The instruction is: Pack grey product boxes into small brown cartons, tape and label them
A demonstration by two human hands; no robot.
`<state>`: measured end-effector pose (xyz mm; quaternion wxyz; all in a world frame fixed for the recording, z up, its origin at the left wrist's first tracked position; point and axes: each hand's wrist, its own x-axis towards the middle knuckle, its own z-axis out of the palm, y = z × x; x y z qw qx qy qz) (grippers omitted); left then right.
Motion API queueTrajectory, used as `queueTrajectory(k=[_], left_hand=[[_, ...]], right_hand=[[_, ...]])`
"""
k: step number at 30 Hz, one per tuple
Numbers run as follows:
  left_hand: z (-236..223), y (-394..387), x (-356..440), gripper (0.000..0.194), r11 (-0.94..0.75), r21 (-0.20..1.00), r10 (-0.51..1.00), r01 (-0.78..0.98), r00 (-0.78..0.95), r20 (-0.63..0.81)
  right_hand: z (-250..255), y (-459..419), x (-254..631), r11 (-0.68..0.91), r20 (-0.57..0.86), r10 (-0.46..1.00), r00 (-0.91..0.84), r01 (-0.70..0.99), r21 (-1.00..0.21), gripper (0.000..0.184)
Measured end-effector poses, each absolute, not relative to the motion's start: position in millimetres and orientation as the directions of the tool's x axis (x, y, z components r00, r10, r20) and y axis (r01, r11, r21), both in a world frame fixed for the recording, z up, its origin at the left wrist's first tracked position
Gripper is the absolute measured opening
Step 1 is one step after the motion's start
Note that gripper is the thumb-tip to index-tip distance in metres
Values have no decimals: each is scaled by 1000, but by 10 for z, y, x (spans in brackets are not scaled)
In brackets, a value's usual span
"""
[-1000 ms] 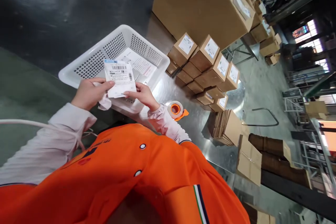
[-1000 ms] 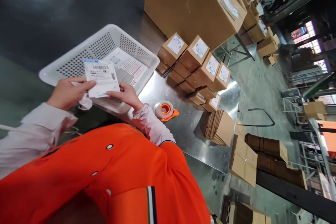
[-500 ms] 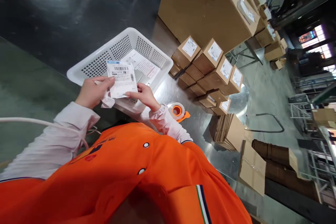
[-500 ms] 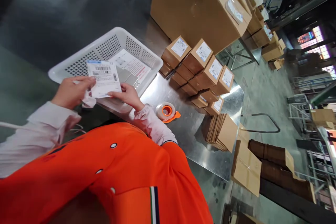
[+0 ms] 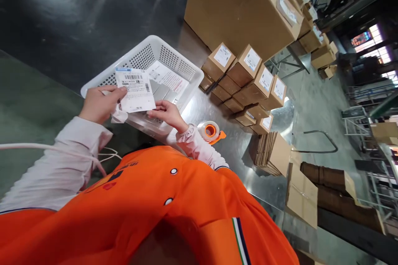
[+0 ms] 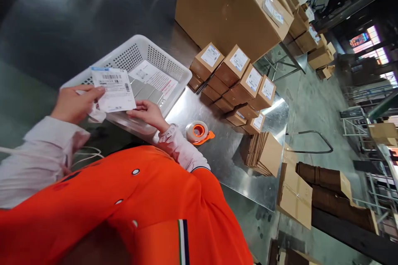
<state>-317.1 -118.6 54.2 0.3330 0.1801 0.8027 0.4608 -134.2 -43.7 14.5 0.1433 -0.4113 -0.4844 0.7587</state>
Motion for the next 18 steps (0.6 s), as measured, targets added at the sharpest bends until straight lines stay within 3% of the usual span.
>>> queueTrajectory(k=[5,14,16,18], left_hand=[[453,-1134,-3377,38,515,857,591,-7,-721,-361],[428,-1098,-3352,30,486,871,583,-71,-716,-384],[463,-1097,-3334,28,485,870,574,-84,-720,-389],[474,-1095,-3332,27,479,873,570,-95,-723,-391]], right_hand=[[150,-446,-1284,-492,-472,625,-622,157,-857,26],[-49,-433,-1203,-454,-443,634,-633,160,-877,26],[-106,-468,-1190,-407,-439,632,-639,209,-889,25],[-159,-523,-1170,-252,-414,642,-646,333,-909,19]])
